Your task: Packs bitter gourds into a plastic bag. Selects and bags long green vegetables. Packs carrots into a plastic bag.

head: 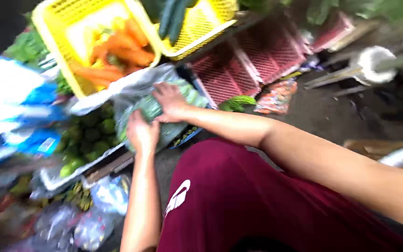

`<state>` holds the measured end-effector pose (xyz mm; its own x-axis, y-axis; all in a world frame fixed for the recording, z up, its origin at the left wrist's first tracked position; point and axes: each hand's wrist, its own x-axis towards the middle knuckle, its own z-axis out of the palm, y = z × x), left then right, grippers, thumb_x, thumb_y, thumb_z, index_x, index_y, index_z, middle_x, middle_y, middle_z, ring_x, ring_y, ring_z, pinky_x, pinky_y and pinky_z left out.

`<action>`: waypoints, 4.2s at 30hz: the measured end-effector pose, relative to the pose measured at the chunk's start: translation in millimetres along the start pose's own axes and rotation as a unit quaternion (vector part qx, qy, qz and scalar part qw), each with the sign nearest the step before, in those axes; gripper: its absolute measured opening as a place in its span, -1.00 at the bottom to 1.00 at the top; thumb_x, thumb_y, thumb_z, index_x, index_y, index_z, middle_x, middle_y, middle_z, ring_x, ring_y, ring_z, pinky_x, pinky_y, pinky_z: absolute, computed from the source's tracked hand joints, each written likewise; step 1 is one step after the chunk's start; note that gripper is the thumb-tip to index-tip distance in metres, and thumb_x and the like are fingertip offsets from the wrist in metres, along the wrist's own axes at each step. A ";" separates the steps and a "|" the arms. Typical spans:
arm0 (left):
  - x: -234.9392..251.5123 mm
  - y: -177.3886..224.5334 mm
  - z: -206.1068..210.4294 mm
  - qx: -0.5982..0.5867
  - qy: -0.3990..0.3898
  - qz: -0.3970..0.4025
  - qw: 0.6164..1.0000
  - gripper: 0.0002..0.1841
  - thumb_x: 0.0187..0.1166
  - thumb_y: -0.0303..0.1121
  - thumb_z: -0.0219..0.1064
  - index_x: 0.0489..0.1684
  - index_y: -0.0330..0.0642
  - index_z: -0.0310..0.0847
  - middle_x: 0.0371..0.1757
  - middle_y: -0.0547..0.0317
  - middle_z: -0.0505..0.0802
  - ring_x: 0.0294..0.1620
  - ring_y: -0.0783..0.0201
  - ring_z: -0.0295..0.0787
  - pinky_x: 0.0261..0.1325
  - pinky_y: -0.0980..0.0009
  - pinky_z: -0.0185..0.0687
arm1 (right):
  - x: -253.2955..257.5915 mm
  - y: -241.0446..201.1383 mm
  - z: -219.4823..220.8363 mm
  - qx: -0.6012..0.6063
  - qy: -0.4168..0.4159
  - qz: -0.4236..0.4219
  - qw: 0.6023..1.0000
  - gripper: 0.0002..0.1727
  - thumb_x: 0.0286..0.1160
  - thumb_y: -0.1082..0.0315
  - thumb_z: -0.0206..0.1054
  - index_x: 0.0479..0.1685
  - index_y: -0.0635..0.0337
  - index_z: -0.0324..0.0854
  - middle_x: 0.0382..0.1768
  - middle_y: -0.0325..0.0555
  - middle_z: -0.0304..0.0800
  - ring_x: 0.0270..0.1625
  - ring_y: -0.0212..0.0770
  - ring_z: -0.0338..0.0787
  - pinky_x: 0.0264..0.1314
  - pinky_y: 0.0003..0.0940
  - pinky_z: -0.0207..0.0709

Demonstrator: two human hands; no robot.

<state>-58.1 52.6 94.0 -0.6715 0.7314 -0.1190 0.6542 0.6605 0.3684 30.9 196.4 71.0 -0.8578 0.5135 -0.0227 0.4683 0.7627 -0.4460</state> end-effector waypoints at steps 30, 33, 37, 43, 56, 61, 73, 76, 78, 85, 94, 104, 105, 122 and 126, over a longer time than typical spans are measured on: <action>1.1 -1.7 -16.5 -0.043 0.043 -0.157 0.986 -0.46 0.38 -0.30 0.45 0.45 -0.10 0.65 0.47 -0.04 0.72 0.54 -0.03 0.61 0.58 -0.13 0.50 | 5.2 6.2 -16.0 0.055 -0.086 -0.007 0.995 0.11 -0.02 -0.44 0.43 0.63 0.06 0.44 0.83 0.03 0.18 0.91 0.15 -0.02 0.79 0.46 -0.12; -1.8 -6.1 -19.8 -0.028 0.049 -0.146 0.988 -0.40 0.33 -0.20 0.52 0.46 -0.09 0.63 0.45 -0.06 0.72 0.53 -0.08 0.59 0.56 -0.13 0.51 | 3.1 -14.1 -15.8 0.029 -0.072 -0.025 0.997 0.29 -0.10 -0.55 0.44 0.78 0.05 0.28 0.89 0.06 0.01 0.92 0.21 -0.10 0.77 0.47 -0.09; -3.4 -12.0 -26.4 0.030 0.017 -0.066 0.997 -0.43 0.23 -0.29 0.53 0.34 -0.13 0.66 0.36 -0.15 0.72 0.42 -0.21 0.61 0.34 -0.23 0.59 | 5.9 -18.7 -18.0 -0.020 -0.040 -0.060 0.997 0.03 -0.04 -0.02 0.63 0.65 0.13 0.39 0.88 0.13 -0.02 0.92 0.27 -0.12 0.70 0.56 -0.02; -20.4 -85.7 -39.3 0.018 -0.040 -0.056 0.997 -0.64 0.51 -0.22 0.43 0.20 -0.16 0.68 0.14 -0.16 0.84 0.17 -0.23 0.80 0.16 -0.39 0.67 | -8.4 10.1 -49.8 -0.082 -0.045 0.017 0.995 -0.16 0.11 -0.03 0.57 0.47 0.21 0.52 0.79 0.21 0.19 0.84 0.29 0.10 0.64 0.46 0.20; 34.4 -140.3 -39.5 -0.404 0.015 -0.246 0.881 -0.88 0.71 -0.43 0.15 -0.25 -0.19 0.54 -0.63 0.29 0.63 -0.71 0.35 0.59 -0.57 0.36 0.69 | -49.7 35.2 -43.8 0.022 -0.050 0.136 0.989 -0.70 0.62 0.21 0.23 0.09 0.17 0.76 0.20 0.07 0.77 0.32 0.10 0.75 0.31 0.19 0.64; 31.8 -132.8 -59.0 -0.635 0.047 -0.281 0.718 -0.90 0.53 -0.59 0.14 -0.23 -0.16 0.47 -0.44 0.13 0.69 -0.47 0.22 0.72 -0.22 0.17 0.85 | -49.8 63.6 -46.5 0.105 -0.007 0.258 0.961 -0.68 0.68 0.23 0.16 0.05 0.23 0.75 0.12 0.19 0.79 0.19 0.23 0.80 0.21 0.38 0.61; 15.0 -122.5 -71.4 -0.512 0.166 -0.013 0.843 -0.87 0.55 -0.59 0.35 -0.04 -0.30 0.68 -0.06 0.06 0.86 -0.01 0.20 0.83 0.15 0.22 0.78 | -12.9 137.0 -114.1 0.218 0.148 0.386 0.884 -0.71 0.46 0.19 0.41 -0.08 0.25 0.72 -0.08 0.17 0.82 0.01 0.13 0.83 0.12 0.27 0.65; -6.1 -101.6 -91.4 -0.385 0.246 0.068 0.887 -0.91 0.61 -0.48 0.37 -0.12 -0.31 0.75 -0.13 0.17 0.83 -0.10 0.38 0.79 0.07 0.41 0.77 | -29.4 92.5 -121.3 0.331 0.197 0.322 0.865 -0.60 0.40 0.13 0.50 0.06 0.21 0.61 -0.15 0.02 0.73 -0.18 -0.08 0.75 -0.07 -0.01 0.66; -19.3 -82.9 -95.0 -0.334 0.253 0.133 0.898 -0.86 0.67 -0.45 0.30 -0.12 -0.34 0.75 -0.11 0.13 0.80 -0.07 0.40 0.76 0.06 0.46 0.73 | -42.3 52.5 -130.8 0.357 0.251 0.231 0.869 -0.67 0.54 0.09 0.41 -0.04 0.18 0.58 -0.27 -0.12 0.70 -0.33 -0.24 0.73 -0.23 -0.22 0.69; 16.4 11.1 -22.3 -0.057 -0.065 0.320 0.944 -0.70 0.63 -0.41 0.24 0.23 -0.18 0.77 0.27 -0.01 0.84 0.37 -0.03 0.71 0.45 -0.06 0.60 | -39.9 11.5 -69.8 0.094 -0.083 0.135 0.983 -0.73 0.55 0.28 0.30 0.10 0.16 0.75 0.06 0.10 0.81 0.18 0.15 0.80 0.22 0.33 0.63; 58.4 10.6 -0.6 0.091 -0.070 0.331 0.937 -0.53 0.47 -0.24 0.44 0.40 -0.03 0.63 0.29 -0.09 0.76 0.32 -0.21 0.66 0.24 -0.22 0.60 | -42.0 1.5 -39.4 -0.038 -0.122 0.158 0.979 -0.42 0.27 0.18 0.51 0.35 0.17 0.64 0.39 0.12 0.60 0.50 0.21 0.56 0.29 0.27 0.59; 71.6 6.8 -44.4 0.035 -0.112 0.287 0.951 -0.48 0.25 -0.18 0.60 0.25 -0.07 0.74 0.24 -0.05 0.76 0.32 -0.11 0.68 0.36 -0.20 0.60 | -6.6 -27.9 -91.9 -0.117 -0.320 0.051 0.939 -0.31 0.35 -0.43 0.39 0.04 0.00 0.86 -0.05 0.05 0.89 0.19 0.20 0.79 0.34 0.49 0.45; 69.8 5.3 -49.7 0.027 -0.121 0.282 0.951 -0.50 0.25 -0.19 0.58 0.24 -0.06 0.72 0.25 -0.03 0.76 0.32 -0.10 0.68 0.34 -0.21 0.60 | -5.0 -29.5 -91.2 -0.117 -0.328 0.042 0.936 -0.33 0.39 -0.39 0.39 0.06 0.04 0.85 -0.04 0.06 0.88 0.18 0.20 0.80 0.31 0.48 0.47; -6.5 -23.6 -202.6 -0.446 0.049 0.310 0.838 -0.42 0.32 -0.52 0.58 0.39 -0.28 0.52 0.35 -0.09 0.79 0.31 -0.09 0.79 0.39 -0.08 0.74 | -64.0 20.3 -257.4 0.084 0.006 -0.108 0.991 -0.60 0.60 -0.09 0.36 -0.32 0.05 0.79 -0.37 -0.24 0.75 -0.23 -0.27 0.73 -0.08 -0.14 0.60; -5.0 60.4 -172.7 -0.489 0.030 0.342 0.802 -0.41 0.29 -0.49 0.62 0.36 -0.19 0.52 0.27 0.01 0.82 0.33 -0.04 0.76 0.44 -0.04 0.69 | -159.3 114.2 -306.4 0.188 0.168 -0.012 0.968 -0.69 0.63 0.02 0.35 -0.30 0.03 0.80 -0.35 -0.37 0.78 -0.26 -0.51 0.71 -0.11 -0.42 0.62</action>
<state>-75.3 59.5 276.0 -0.3064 0.8367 0.4539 0.3113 -0.3625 0.8784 286.0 322.1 297.8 -0.7210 0.6440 0.2558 0.2844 0.6117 -0.7382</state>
